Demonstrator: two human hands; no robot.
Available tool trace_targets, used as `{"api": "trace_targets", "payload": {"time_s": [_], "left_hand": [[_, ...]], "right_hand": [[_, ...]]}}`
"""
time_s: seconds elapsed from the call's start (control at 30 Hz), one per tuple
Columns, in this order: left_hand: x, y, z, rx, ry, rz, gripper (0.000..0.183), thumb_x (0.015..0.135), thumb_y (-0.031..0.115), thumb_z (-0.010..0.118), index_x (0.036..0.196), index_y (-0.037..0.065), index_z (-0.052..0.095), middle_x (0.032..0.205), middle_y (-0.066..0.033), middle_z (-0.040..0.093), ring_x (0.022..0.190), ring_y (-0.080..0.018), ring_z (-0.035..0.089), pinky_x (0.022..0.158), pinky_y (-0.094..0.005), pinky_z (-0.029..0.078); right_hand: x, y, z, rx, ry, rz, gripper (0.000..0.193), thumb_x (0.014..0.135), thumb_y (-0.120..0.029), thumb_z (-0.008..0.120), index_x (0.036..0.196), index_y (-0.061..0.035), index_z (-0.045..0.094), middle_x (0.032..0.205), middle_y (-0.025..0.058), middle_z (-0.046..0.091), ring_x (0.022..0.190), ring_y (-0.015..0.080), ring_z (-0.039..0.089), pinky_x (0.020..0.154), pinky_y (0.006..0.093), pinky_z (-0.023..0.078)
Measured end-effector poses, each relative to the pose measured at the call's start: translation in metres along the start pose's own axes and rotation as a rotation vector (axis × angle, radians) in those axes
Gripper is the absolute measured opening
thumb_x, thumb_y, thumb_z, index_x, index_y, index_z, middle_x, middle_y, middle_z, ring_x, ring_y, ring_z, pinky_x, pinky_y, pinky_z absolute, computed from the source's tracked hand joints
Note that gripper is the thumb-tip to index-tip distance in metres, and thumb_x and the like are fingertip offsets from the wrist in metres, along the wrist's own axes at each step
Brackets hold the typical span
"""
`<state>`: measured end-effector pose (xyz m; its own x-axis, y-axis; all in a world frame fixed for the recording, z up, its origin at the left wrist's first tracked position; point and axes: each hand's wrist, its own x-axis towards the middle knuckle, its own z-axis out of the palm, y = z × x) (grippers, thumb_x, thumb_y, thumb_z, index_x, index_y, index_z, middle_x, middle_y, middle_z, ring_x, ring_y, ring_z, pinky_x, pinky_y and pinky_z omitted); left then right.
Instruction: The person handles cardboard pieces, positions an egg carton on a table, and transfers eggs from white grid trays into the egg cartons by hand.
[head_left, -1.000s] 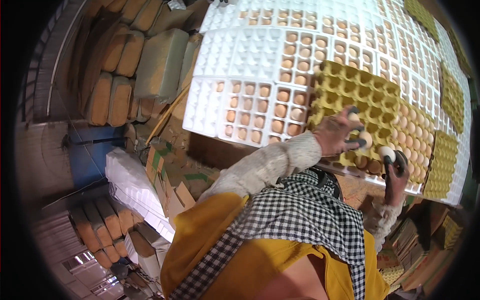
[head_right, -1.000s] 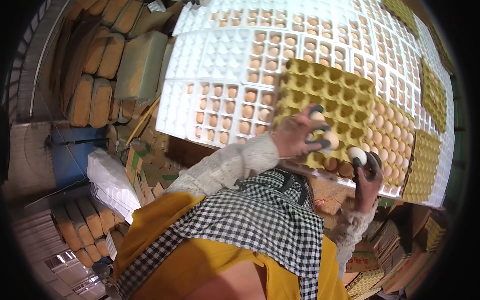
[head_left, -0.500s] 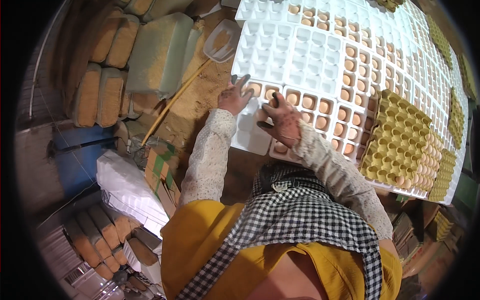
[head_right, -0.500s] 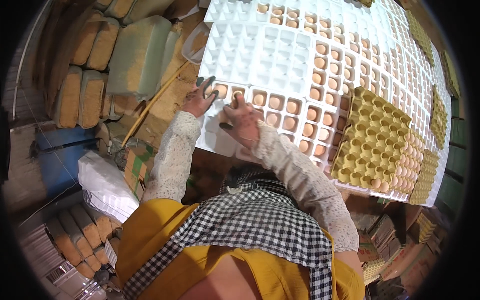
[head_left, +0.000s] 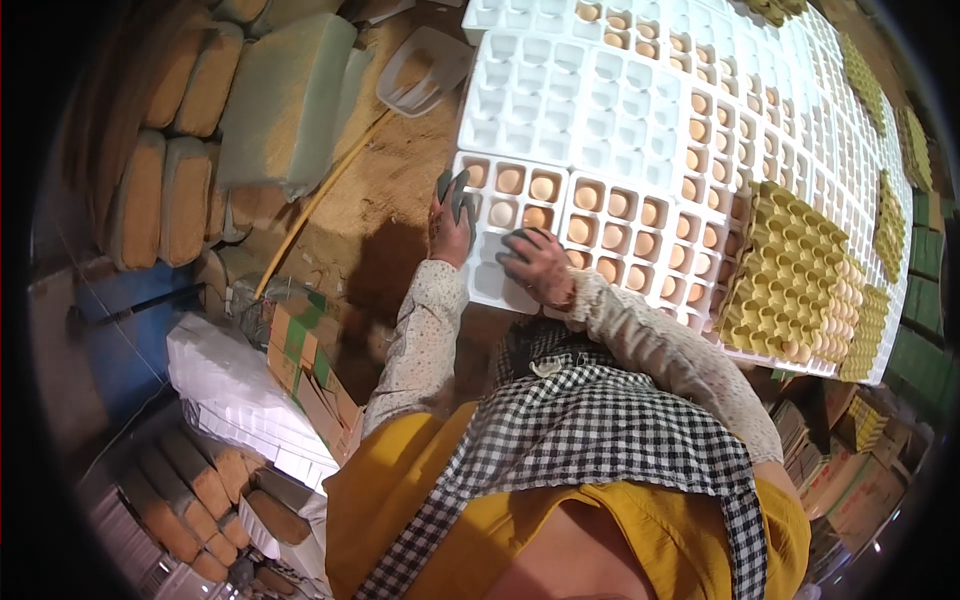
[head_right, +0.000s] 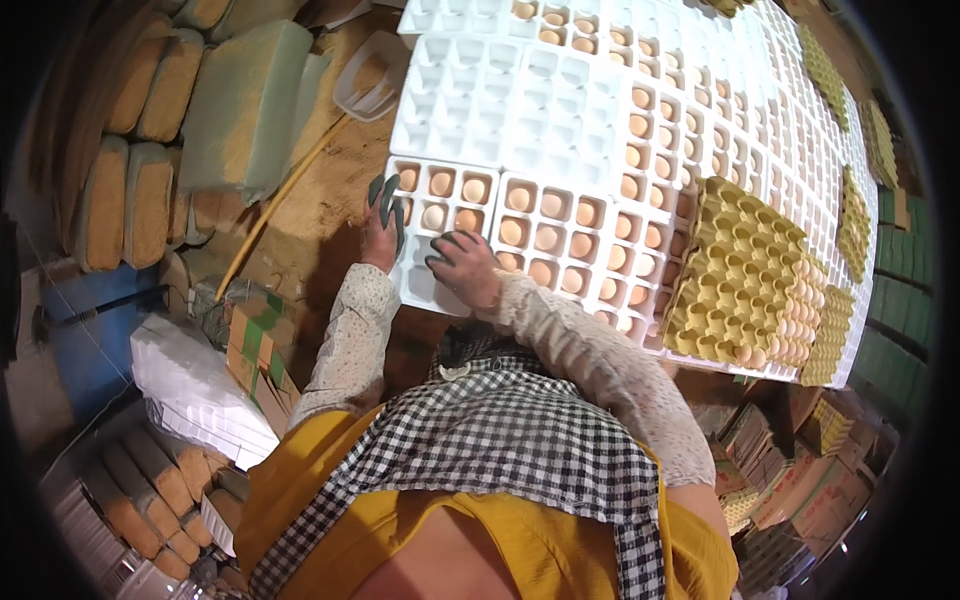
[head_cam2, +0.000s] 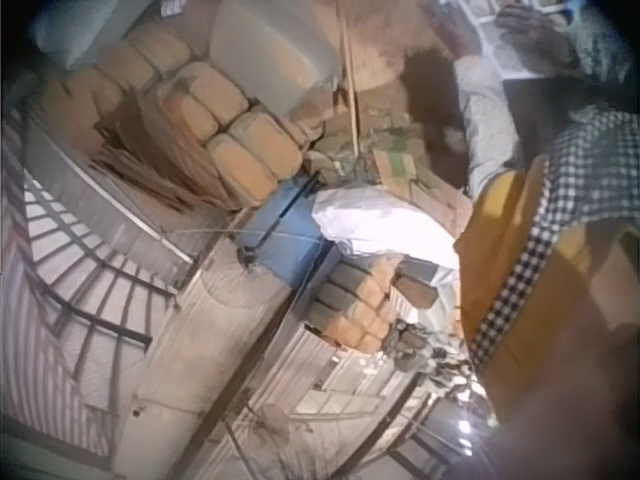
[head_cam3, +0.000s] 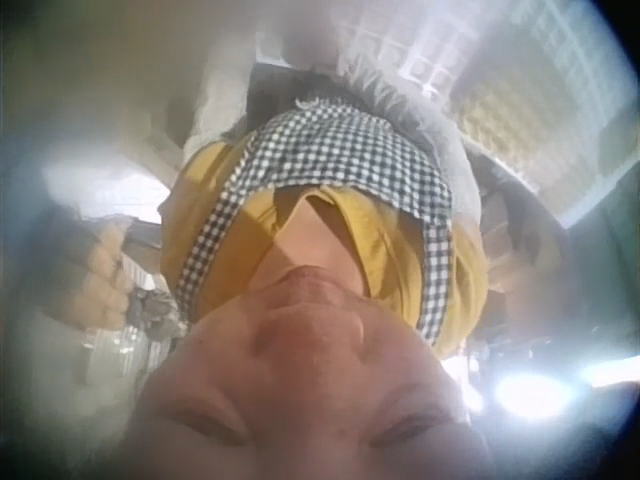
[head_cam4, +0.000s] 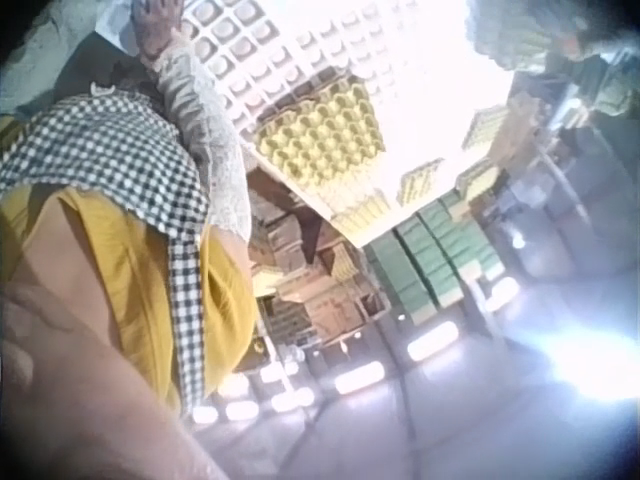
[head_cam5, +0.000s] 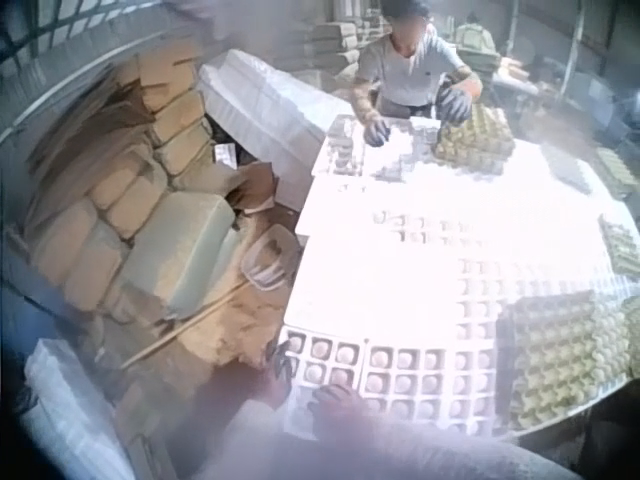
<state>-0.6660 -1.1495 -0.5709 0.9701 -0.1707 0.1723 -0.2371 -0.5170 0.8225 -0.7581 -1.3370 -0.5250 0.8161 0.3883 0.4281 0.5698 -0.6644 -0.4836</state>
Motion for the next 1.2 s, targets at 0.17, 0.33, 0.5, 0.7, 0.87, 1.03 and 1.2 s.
{"api": "trace_targets", "payload": {"time_s": [0.17,0.33,0.5,0.7,0.87,1.03,1.2], "left_hand": [[-0.017,-0.044,-0.011,0.212,-0.281,-0.237,0.045,0.083,0.006,0.052,0.126,-0.003,0.043,0.125,-0.0208,0.048,0.115,-0.0297,0.046,0.098,-0.0391,0.036],[-0.012,0.091,0.012,0.078,0.023,0.103,0.034,0.080,0.000,0.050,0.114,-0.003,0.054,0.113,-0.0146,0.057,0.106,-0.0257,0.053,0.095,-0.0352,0.039],[-0.050,0.258,0.142,-0.117,-0.494,0.485,0.036,0.069,0.010,0.064,0.104,0.003,0.062,0.105,-0.0149,0.059,0.098,-0.0322,0.056,0.090,-0.0410,0.041],[-0.141,0.413,0.320,0.199,-0.864,1.149,0.055,0.076,0.049,0.061,0.116,0.011,0.057,0.112,-0.0164,0.056,0.113,-0.0360,0.048,0.102,-0.0495,0.030],[-0.145,0.430,0.346,0.170,-1.055,0.869,0.052,0.073,0.028,0.068,0.120,0.011,0.053,0.112,-0.0173,0.056,0.109,-0.0339,0.051,0.102,-0.0484,0.032],[-0.143,0.453,0.313,-0.981,-0.993,-0.258,0.042,0.070,0.014,0.058,0.110,0.001,0.053,0.104,-0.0171,0.057,0.093,-0.0260,0.058,0.084,-0.0331,0.048],[-0.120,0.472,0.323,-0.761,-1.026,-0.371,0.042,0.075,0.023,0.061,0.110,0.000,0.054,0.095,-0.0161,0.061,0.080,-0.0235,0.061,0.072,-0.0286,0.051]], "right_hand": [[-0.013,-0.018,-0.055,0.114,0.019,0.234,0.043,0.063,-0.020,0.071,0.103,-0.0087,0.061,0.111,0.0136,0.053,0.103,0.0351,0.049,0.089,0.0485,0.040],[-0.135,0.029,-0.239,-0.269,0.336,0.713,0.051,0.065,-0.014,0.071,0.113,-0.0088,0.056,0.117,0.0154,0.049,0.104,0.0323,0.051,0.088,0.0409,0.043],[-0.293,0.018,-0.386,-0.754,0.041,1.394,0.042,0.075,-0.021,0.065,0.115,-0.0117,0.055,0.091,0.0147,0.062,0.084,0.0295,0.061,0.075,0.0357,0.050],[-0.362,0.028,-0.387,-0.434,-0.015,1.177,0.044,0.070,-0.016,0.070,0.112,-0.0176,0.058,0.093,0.0159,0.058,0.084,0.0316,0.059,0.082,0.0404,0.047],[-0.405,0.020,-0.416,0.762,1.047,1.131,0.047,0.075,-0.011,0.066,0.119,-0.0021,0.051,0.115,0.0087,0.055,0.107,0.0223,0.054,0.096,0.0359,0.044],[-0.444,0.081,-0.459,0.635,0.873,1.282,0.041,0.073,-0.008,0.064,0.112,-0.0007,0.056,0.114,0.0078,0.055,0.092,0.0204,0.059,0.078,0.0329,0.051],[-0.398,0.131,-0.450,-0.396,-0.330,1.217,0.050,0.072,-0.015,0.069,0.120,-0.0181,0.056,0.120,0.0083,0.050,0.097,0.0247,0.059,0.082,0.0331,0.050]]}}
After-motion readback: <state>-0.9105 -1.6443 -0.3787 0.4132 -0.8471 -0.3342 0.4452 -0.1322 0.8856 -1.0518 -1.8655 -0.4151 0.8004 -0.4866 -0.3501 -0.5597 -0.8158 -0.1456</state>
